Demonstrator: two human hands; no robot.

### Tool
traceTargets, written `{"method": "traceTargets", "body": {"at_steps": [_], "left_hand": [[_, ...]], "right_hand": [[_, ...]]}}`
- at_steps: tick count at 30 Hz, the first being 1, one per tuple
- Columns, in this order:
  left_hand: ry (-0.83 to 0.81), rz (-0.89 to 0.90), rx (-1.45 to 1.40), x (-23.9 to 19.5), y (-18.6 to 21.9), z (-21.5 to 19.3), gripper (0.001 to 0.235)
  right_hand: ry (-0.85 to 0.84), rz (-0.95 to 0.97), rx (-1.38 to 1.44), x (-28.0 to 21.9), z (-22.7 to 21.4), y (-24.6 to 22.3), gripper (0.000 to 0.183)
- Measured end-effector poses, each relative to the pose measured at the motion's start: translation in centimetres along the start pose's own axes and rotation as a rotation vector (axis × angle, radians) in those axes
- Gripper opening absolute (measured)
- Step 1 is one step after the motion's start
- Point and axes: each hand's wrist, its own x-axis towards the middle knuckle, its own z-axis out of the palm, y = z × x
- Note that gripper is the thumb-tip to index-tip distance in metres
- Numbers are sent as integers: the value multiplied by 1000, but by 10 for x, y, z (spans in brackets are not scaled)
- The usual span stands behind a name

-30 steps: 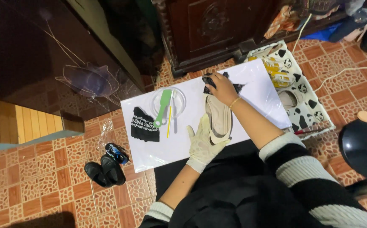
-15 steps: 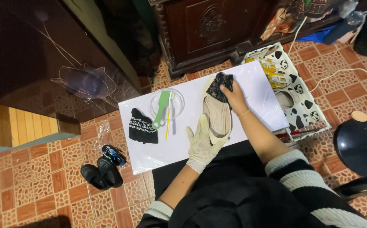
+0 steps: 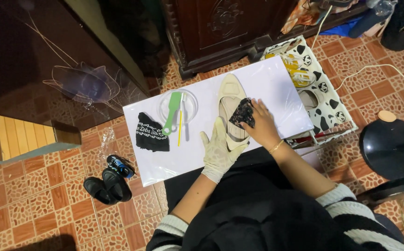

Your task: The person wipes a single beige shoe with a dark cloth while wearing gloves. They repeatedly rub the upper, sides, and sole, occasionally flipping the shoe to reach different areas. The shoe remains on a white tray throughout the clip.

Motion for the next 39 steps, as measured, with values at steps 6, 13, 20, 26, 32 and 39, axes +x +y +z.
{"method": "traceTargets", "body": {"at_steps": [6,13,20,26,32,39], "left_hand": [[43,-5,-13,-1,5,-2,120],[56,12,123,2,-3,15,128],[266,-64,-602,1,-53,30,78],[102,143,-1417,17,-69,16,77],[-63,167,-1653,13,-50,-7,49],[46,-11,-1743,19,-124,63,23]], "right_hand": [[71,1,-145,19,6,14,48],[172,142,305,29,27,52,43],[403,209,803,-6,28,43,31],[499,-608,441,-27,23,-26,43],[414,-996,294,-21,50,-63,36],[579,-917,177,20,19,-28,15]]}}
